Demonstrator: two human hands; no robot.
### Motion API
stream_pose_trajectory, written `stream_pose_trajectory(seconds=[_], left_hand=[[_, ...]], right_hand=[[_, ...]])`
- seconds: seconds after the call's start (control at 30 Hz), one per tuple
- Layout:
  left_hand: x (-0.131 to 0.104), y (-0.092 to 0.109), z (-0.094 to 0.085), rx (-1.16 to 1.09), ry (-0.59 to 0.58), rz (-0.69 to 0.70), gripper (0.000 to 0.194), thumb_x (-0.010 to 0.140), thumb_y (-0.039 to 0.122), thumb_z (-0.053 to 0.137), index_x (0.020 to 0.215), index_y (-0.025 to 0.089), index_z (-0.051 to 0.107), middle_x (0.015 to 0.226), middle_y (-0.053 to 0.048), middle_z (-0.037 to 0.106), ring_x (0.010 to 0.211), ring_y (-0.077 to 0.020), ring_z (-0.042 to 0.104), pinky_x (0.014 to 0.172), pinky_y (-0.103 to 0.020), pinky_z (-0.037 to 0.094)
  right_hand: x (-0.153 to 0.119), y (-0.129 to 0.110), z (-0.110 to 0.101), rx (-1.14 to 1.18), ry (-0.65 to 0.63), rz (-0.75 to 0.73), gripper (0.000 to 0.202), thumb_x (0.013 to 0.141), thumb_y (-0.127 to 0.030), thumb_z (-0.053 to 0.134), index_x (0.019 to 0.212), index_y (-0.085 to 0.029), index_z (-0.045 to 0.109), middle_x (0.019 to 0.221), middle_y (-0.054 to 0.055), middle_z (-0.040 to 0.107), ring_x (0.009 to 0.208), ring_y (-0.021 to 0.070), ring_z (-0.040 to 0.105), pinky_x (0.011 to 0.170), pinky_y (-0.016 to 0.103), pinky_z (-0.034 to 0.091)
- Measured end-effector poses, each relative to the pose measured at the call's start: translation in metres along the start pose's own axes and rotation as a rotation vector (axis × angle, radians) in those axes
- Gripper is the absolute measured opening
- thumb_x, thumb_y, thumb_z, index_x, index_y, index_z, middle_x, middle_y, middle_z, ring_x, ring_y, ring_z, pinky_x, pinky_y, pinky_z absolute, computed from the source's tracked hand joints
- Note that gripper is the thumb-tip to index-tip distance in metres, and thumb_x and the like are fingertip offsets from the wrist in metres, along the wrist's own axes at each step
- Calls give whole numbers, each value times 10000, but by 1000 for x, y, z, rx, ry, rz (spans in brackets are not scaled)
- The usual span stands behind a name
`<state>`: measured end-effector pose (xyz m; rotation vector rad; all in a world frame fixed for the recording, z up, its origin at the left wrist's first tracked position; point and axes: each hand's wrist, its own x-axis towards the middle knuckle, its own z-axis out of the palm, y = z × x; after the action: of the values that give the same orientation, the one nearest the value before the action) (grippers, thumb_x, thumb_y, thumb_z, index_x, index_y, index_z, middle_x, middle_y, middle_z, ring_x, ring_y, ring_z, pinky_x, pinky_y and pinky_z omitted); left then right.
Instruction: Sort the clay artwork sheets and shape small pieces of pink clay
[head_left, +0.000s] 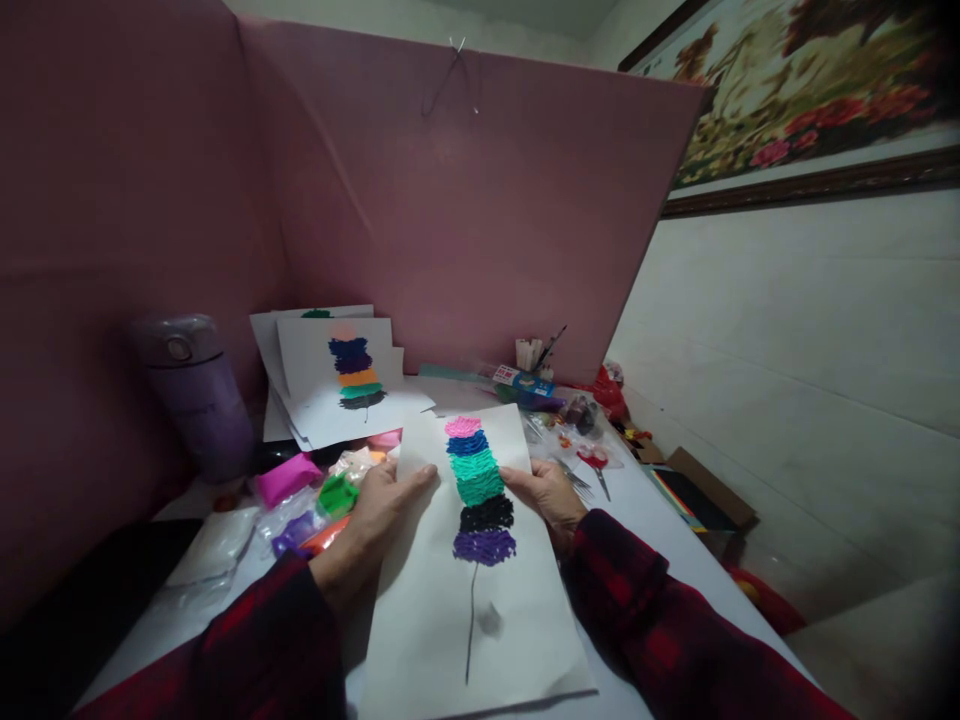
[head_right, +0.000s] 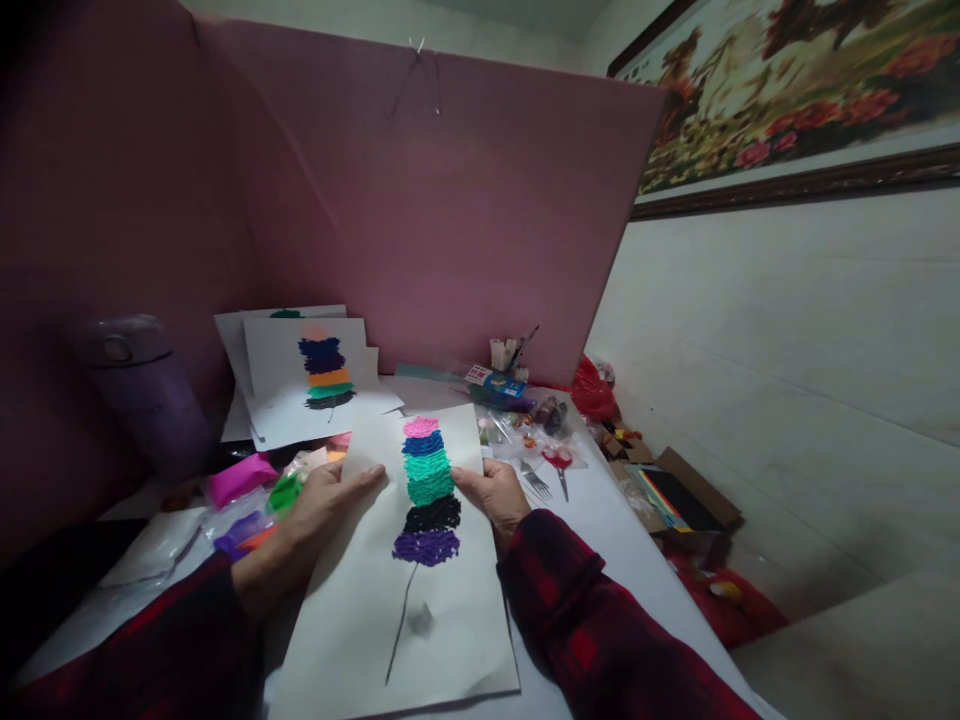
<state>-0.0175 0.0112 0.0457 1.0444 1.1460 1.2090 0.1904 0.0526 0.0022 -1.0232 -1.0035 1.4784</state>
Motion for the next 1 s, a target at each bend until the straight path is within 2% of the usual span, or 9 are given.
stream_pose_trajectory(seconds=[0.2, 0.37, 0.43, 0.5, 0.63, 0.7, 0.8, 0.9, 1.0], left_hand=[[8, -4, -8, 168, 36, 131, 289, 709, 387, 652, 835, 127, 632, 728, -46, 658, 629, -165, 600, 572, -258, 459], [14, -4, -17, 725, 370, 512, 415, 784, 373, 601, 1123, 135, 584, 987, -91, 645, 878, -212, 602, 728, -313, 465], [12, -3, -17, 895, 399, 666, 292, 828, 310, 562, 1064, 144, 611, 967, -83, 643, 847, -193, 601, 710, -296, 457], [10, -3, -16, 1005, 365, 796, 177, 848, 266, 545, 952, 159, 642, 931, -70, 657, 808, -178, 603, 683, -277, 445], [8, -1, -20, 1193, 407, 903, 170, 836, 268, 585, 964, 189, 663, 893, -48, 663, 669, -155, 587, 592, -266, 409], [9, 1, -19, 1224, 441, 933, 170, 847, 270, 571, 964, 195, 668, 881, -42, 660, 609, -135, 565, 555, -256, 385], [12, -1, -5, 1243, 309, 1017, 180, 888, 244, 501, 891, 175, 667, 818, -45, 651, 612, -136, 555, 551, -252, 376], [18, -11, 21, 1316, -7, 1053, 234, 917, 202, 423, 958, 193, 652, 814, -47, 621, 690, -153, 566, 587, -254, 392], [22, -26, 41, 1454, -159, 988, 218, 912, 210, 424, 951, 216, 639, 817, -41, 587, 675, -163, 549, 558, -259, 380]], right_hand=[[-4, -2, 1, -47, 39, -1, 352, 553, -314, 816, 816, -120, 685, 728, 68, 721, 607, 197, 640, 553, 296, 475], [-3, -4, 4, -8, 114, 3, 368, 497, -286, 832, 783, -123, 666, 711, 57, 712, 642, 203, 647, 613, 318, 497], [-2, -4, 4, 14, 125, -14, 372, 493, -303, 838, 761, -127, 649, 719, 54, 707, 654, 191, 639, 632, 316, 497], [-1, -4, 2, -26, 144, -67, 379, 514, -364, 829, 732, -133, 623, 708, 45, 691, 644, 175, 616, 611, 301, 482], [3, -3, -6, -214, 260, -199, 416, 550, -489, 778, 699, -155, 580, 631, 9, 624, 573, 141, 532, 510, 264, 404], [5, -2, -8, -239, 264, -221, 419, 545, -504, 770, 676, -170, 555, 612, -7, 591, 558, 129, 497, 489, 254, 370], [6, -1, -8, -274, 213, -247, 436, 585, -531, 735, 573, -196, 455, 514, -52, 452, 487, 89, 380, 446, 236, 280], [7, 2, -6, -333, 129, -261, 482, 676, -582, 637, 527, -216, 360, 457, -83, 283, 436, 71, 237, 424, 238, 188], [8, 6, -6, -377, 59, -263, 466, 712, -591, 592, 534, -215, 383, 448, -77, 290, 431, 84, 257, 428, 240, 212]])
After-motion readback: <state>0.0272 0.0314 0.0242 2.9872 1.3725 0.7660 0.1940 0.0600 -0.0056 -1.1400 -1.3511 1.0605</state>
